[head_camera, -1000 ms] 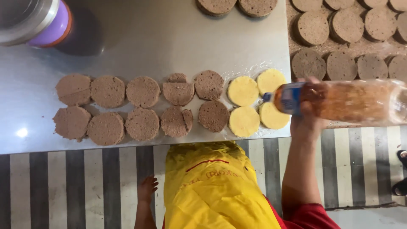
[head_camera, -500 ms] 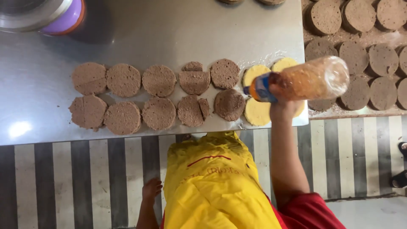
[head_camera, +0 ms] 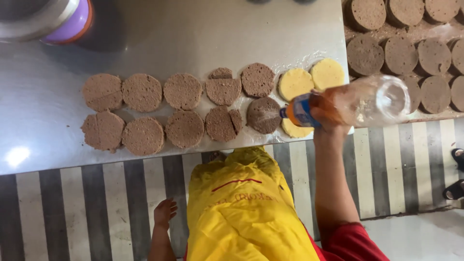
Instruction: Pour simple syrup from a plastic bottle to soak cake layers arranged on a counter.
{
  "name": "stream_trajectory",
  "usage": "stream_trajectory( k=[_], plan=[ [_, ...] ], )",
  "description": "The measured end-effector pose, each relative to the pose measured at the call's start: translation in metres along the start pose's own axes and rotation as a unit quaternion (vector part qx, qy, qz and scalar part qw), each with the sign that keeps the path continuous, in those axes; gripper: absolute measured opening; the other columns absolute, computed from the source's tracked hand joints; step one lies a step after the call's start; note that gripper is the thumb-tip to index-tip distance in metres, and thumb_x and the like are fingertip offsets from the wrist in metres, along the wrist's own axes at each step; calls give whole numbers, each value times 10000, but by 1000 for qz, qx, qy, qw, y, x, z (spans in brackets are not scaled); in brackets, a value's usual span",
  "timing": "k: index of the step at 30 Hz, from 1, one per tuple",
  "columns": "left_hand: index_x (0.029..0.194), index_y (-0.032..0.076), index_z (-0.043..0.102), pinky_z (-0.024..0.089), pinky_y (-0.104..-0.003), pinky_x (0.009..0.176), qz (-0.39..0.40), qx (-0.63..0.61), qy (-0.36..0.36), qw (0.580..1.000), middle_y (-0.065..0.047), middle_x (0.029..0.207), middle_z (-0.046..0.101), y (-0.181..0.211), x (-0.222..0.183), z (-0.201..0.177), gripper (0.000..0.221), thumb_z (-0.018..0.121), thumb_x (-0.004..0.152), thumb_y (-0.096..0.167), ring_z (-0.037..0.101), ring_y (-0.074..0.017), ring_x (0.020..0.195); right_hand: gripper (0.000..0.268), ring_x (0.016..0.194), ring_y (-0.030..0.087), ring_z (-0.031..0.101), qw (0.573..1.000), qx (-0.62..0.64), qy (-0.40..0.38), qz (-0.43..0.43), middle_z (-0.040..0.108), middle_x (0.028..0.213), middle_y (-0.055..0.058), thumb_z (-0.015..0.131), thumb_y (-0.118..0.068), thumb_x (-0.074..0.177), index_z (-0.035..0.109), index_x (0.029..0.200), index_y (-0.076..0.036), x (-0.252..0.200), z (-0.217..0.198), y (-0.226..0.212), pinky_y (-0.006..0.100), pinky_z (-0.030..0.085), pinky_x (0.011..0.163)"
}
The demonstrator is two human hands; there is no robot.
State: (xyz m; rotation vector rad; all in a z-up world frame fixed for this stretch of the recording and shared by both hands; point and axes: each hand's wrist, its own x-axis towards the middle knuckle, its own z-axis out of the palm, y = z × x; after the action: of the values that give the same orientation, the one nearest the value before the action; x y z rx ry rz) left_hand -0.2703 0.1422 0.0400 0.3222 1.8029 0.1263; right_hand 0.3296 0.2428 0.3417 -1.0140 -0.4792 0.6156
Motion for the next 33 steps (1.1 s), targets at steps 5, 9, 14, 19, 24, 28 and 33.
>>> stream_trajectory(
  k=[5, 9, 14, 19, 24, 28, 33],
  plan=[
    [1360, 74, 634, 589, -421, 883, 12, -52, 21, 998, -123, 1174, 743, 2, 2, 5, 392, 603, 1011, 252, 719, -275, 1016, 524, 1229, 279, 630, 999, 49, 4, 13, 643, 1252, 130, 799, 95, 888, 541, 1337, 17, 36, -28, 7, 446, 497, 1217],
    [1357, 45, 651, 574, -443, 893, 44, -48, 17, 998, -166, 1201, 736, -7, -1, 11, 397, 583, 1027, 255, 709, -303, 1030, 563, 1175, 231, 605, 996, 74, -40, -11, 633, 1232, 94, 812, 93, 888, 549, 1376, -7, 80, 16, 51, 384, 487, 1118],
    [1355, 72, 657, 572, -432, 913, 14, -46, 11, 999, -142, 1234, 733, -6, -17, 25, 392, 580, 1019, 258, 713, -310, 1056, 763, 1152, 241, 639, 991, 33, 40, 126, 633, 1176, 48, 780, 107, 641, 508, 1301, -159, 84, 28, 63, 412, 568, 1091],
    [1290, 69, 672, 494, -427, 778, -46, -106, -12, 993, -140, 1121, 694, -58, 0, 35, 376, 582, 994, 284, 666, -281, 950, 777, 1285, 305, 586, 999, 15, 14, 39, 549, 1342, 108, 830, 163, 791, 481, 1454, -44, 127, 0, 85, 477, 552, 1223],
    [1250, 79, 702, 524, -407, 668, -55, -93, -16, 994, -116, 1033, 728, -62, 4, 40, 357, 636, 965, 283, 692, -262, 867, 886, 1173, 274, 636, 992, 40, 44, 112, 605, 1254, 58, 802, 128, 595, 496, 1369, -175, 99, 46, 81, 450, 602, 1062],
    [1235, 72, 717, 584, -390, 700, -51, -90, 65, 993, -105, 1033, 762, -37, -2, 49, 380, 647, 969, 335, 733, -252, 874, 734, 1193, 265, 647, 992, 0, -69, 110, 620, 1220, 71, 803, 134, 672, 536, 1320, -82, 86, -5, 74, 452, 598, 1094],
    [1246, 87, 716, 557, -397, 727, 6, -110, 27, 994, -108, 1025, 758, -29, 3, 54, 378, 657, 957, 323, 709, -246, 859, 637, 1122, 261, 633, 999, 13, -15, 51, 613, 1188, 89, 815, 157, 781, 542, 1334, -1, 111, 7, 69, 438, 584, 1071]
  ],
)
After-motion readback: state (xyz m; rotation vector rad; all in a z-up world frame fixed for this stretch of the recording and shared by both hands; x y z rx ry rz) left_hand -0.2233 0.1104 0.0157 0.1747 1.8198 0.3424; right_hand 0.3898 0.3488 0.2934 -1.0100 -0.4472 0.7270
